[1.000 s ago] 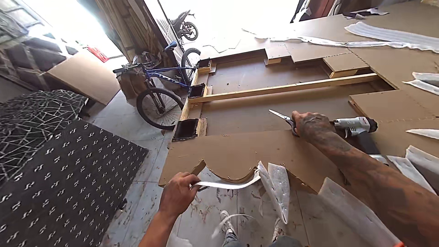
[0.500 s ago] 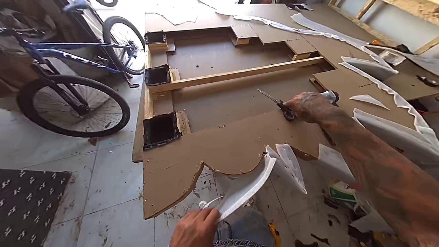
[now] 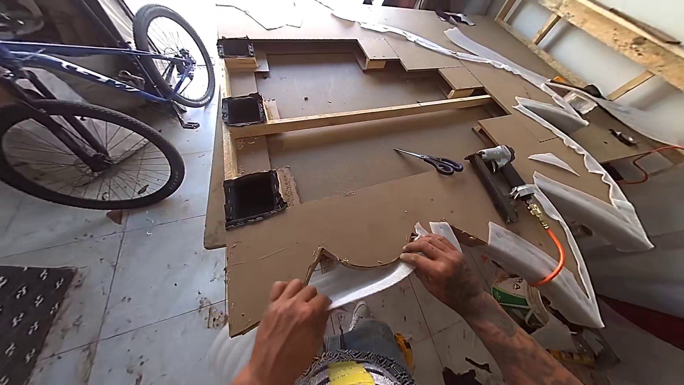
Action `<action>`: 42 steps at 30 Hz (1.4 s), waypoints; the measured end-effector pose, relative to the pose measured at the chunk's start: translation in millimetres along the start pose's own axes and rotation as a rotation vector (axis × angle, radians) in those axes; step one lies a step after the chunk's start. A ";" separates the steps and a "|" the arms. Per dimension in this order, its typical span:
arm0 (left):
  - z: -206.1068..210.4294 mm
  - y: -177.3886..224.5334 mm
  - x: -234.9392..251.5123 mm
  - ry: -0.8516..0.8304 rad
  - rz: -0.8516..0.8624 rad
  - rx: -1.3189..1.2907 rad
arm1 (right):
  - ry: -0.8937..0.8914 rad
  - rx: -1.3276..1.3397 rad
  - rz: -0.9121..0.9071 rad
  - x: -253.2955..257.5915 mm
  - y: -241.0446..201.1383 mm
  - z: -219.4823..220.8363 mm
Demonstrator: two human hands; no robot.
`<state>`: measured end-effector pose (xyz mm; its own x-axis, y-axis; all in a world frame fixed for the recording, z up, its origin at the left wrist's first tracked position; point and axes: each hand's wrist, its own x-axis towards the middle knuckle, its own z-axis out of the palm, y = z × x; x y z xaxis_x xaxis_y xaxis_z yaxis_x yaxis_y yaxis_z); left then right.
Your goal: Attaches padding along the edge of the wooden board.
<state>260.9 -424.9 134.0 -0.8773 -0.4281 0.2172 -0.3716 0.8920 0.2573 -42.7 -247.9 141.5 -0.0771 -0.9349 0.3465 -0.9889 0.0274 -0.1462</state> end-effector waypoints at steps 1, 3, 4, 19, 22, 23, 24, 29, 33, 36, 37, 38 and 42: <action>-2.5 -6.4 3.5 0.030 -0.030 -0.035 | 0.001 0.012 0.008 3.1 2.5 -0.2; -3.9 -17.8 10.4 0.074 -0.094 -0.083 | -0.001 0.035 0.023 9.3 7.2 2.1; -2.5 -21.1 13.5 0.092 -0.124 -0.096 | -0.007 0.051 0.030 11.8 9.8 3.3; -16.2 -35.3 81.7 0.008 0.026 0.171 | -0.100 0.039 0.086 78.5 -88.8 49.5; -16.9 -28.7 77.7 0.016 -0.012 0.212 | -0.093 0.009 0.119 93.7 -88.7 58.2; -16.5 -24.9 75.2 0.026 -0.058 0.219 | -0.092 0.006 0.123 96.3 -88.8 59.2; -17.2 -19.6 72.7 0.024 -0.122 0.224 | -0.088 0.008 0.124 98.5 -88.4 60.4; -29.4 21.7 72.0 -0.184 -0.523 0.208 | -0.057 0.027 0.107 117.5 -87.2 67.8; -6.1 26.2 67.2 -0.105 -0.553 0.273 | -0.002 0.125 -0.002 125.8 -95.6 72.9; 8.7 14.8 62.4 0.075 -0.510 0.310 | 0.116 0.192 -0.087 121.0 -95.0 74.4; 11.1 12.6 63.3 0.100 -0.499 0.316 | 0.139 0.206 -0.090 119.2 -93.1 73.9; 13.2 9.9 64.9 0.117 -0.486 0.322 | 0.154 0.212 -0.085 117.8 -92.1 74.0; 13.2 -0.4 77.9 0.107 -0.446 0.302 | 0.172 0.210 -0.070 123.7 -95.2 75.9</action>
<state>188.7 -456.7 138.4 -0.5844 -0.7727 0.2476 -0.7851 0.6157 0.0683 51.5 -393.0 128.0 -0.0472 -0.8576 0.5121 -0.9460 -0.1262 -0.2986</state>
